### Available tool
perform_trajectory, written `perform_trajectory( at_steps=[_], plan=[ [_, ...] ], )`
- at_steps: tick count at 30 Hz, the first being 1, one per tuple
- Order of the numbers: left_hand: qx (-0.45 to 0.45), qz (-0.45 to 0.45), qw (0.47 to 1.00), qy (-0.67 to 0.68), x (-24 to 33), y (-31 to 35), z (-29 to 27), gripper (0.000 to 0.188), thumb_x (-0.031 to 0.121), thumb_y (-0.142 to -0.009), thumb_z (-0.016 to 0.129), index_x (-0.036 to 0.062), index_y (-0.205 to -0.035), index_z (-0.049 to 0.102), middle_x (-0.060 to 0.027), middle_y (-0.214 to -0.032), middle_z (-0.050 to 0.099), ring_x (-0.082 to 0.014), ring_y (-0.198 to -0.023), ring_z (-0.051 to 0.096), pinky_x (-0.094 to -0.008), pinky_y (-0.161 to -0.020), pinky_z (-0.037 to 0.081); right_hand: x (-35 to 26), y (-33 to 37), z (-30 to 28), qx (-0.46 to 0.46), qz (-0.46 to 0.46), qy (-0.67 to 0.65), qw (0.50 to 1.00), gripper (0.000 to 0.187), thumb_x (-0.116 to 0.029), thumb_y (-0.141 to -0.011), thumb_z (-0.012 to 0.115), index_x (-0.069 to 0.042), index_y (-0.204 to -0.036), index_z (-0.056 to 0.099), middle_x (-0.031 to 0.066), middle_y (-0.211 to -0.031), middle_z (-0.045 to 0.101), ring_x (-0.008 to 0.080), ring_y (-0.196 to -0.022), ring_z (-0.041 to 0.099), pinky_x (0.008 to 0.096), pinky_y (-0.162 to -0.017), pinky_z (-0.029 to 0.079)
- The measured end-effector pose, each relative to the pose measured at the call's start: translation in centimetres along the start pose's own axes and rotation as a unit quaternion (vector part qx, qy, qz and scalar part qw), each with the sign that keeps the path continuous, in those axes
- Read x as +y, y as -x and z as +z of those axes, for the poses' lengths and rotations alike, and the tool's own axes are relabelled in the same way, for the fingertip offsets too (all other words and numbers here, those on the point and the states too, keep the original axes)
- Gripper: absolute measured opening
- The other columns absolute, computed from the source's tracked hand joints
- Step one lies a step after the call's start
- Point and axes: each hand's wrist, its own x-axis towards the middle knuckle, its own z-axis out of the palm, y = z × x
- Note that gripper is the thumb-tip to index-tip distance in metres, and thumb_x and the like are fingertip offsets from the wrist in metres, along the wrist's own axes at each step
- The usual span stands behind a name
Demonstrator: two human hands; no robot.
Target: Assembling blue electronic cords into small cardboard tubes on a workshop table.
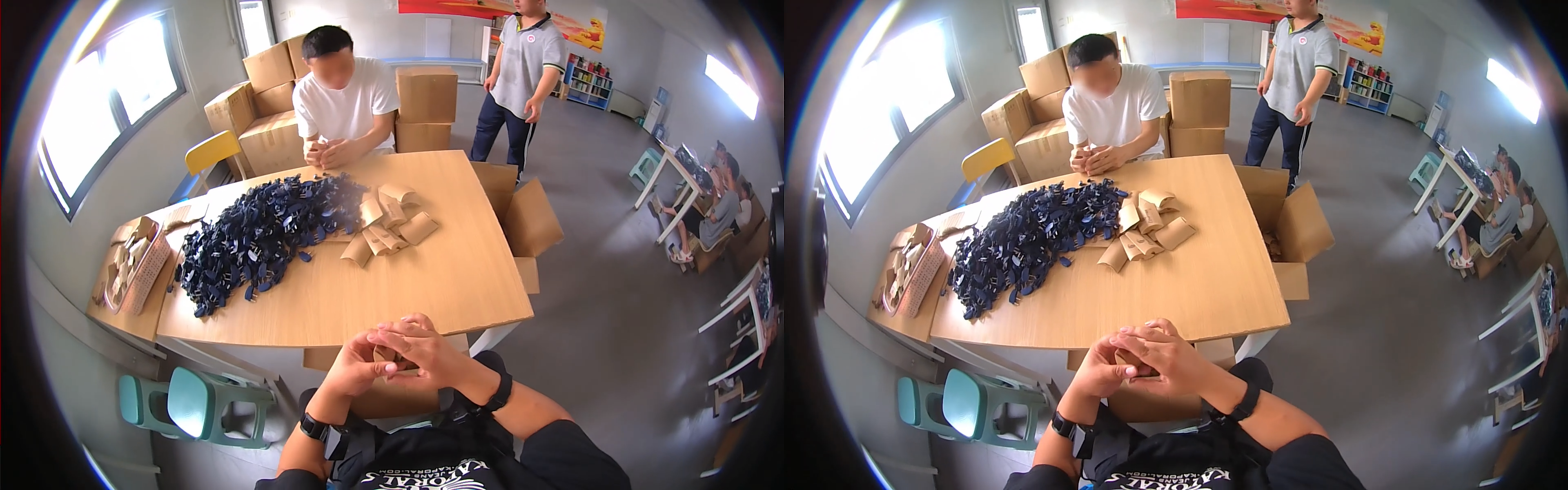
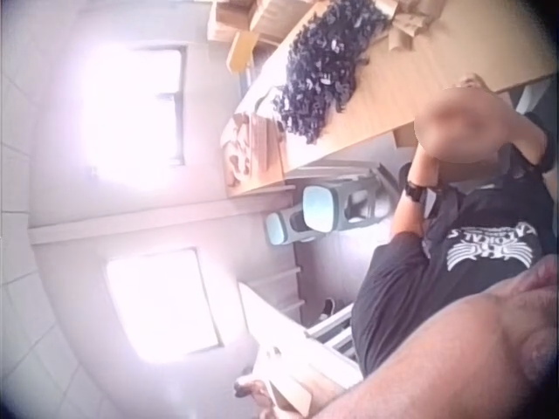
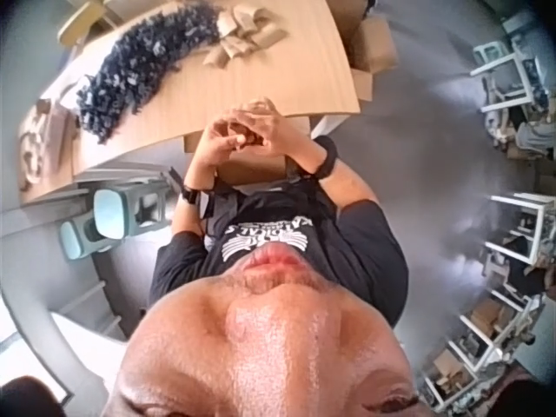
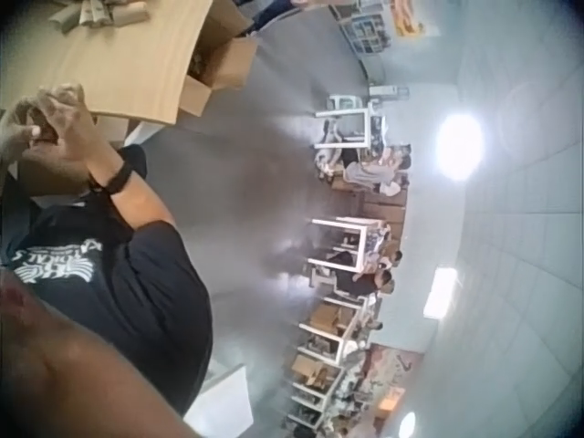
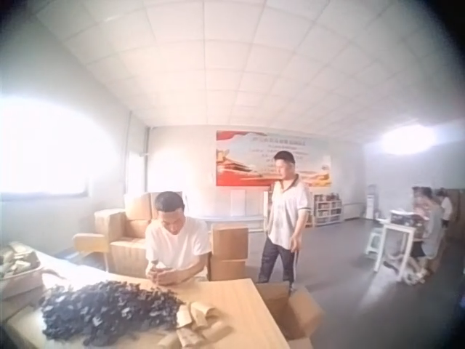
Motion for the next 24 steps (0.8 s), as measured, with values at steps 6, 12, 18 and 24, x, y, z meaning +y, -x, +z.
perform_trajectory(
  at_steps=[6, 12, 18, 24],
  plan=[
    [0.043, -0.076, 0.996, 0.003, -4.3, 3.1, -4.2, 0.034, -0.005, -0.072, 0.076, 0.0019, -0.101, 0.059, -0.0121, -0.105, 0.062, -0.0257, -0.104, 0.061, -0.0393, -0.084, 0.056, 3.6, 1.7, -2.1, -0.038, 0.085, 0.024, 0.995, 0.073, -0.049, -0.079, 0.067, -0.002, -0.131, 0.047, 0.0129, -0.124, 0.059, 0.0288, -0.113, 0.056, 0.0427, -0.098, 0.033],
    [0.124, -0.197, 0.972, -0.021, -7.9, 2.8, -8.6, 0.033, 0.004, -0.075, 0.077, -0.0002, -0.101, 0.057, -0.0079, -0.092, 0.061, -0.0177, -0.085, 0.062, -0.0314, -0.076, 0.056, 7.2, 3.0, -2.9, -0.028, 0.195, 0.084, 0.977, 0.073, -0.054, -0.081, 0.061, 0.002, -0.127, 0.051, 0.0137, -0.114, 0.065, 0.0299, -0.107, 0.057, 0.0423, -0.096, 0.034],
    [0.192, -0.118, 0.97, 0.086, -12.3, 1.2, -13.5, 0.01, 0.012, -0.089, 0.062, 0.0084, -0.09, 0.053, -0.0032, -0.083, 0.057, -0.0167, -0.082, 0.061, -0.0317, -0.079, 0.054, 6.8, 2.3, -2.1, -0.06, 0.179, 0.14, 0.972, 0.067, -0.055, -0.082, 0.058, 0.002, -0.118, 0.058, 0.0127, -0.109, 0.067, 0.0287, -0.102, 0.057, 0.0415, -0.094, 0.035],
    [-0.018, -0.058, 0.797, -0.6, -15.4, 1.9, -21.9, 0.047, 0.037, -0.093, 0.054, 0.017, -0.135, 0.044, -0.0007, -0.12, 0.056, -0.0236, -0.108, 0.055, -0.0539, -0.097, 0.041, 6.6, 2.0, -1.4, -0.051, 0.164, 0.12, 0.978, 0.064, -0.055, -0.082, 0.057, 0.001, -0.114, 0.062, 0.0141, -0.109, 0.066, 0.0283, -0.101, 0.056, 0.0411, -0.092, 0.036]
  ],
)
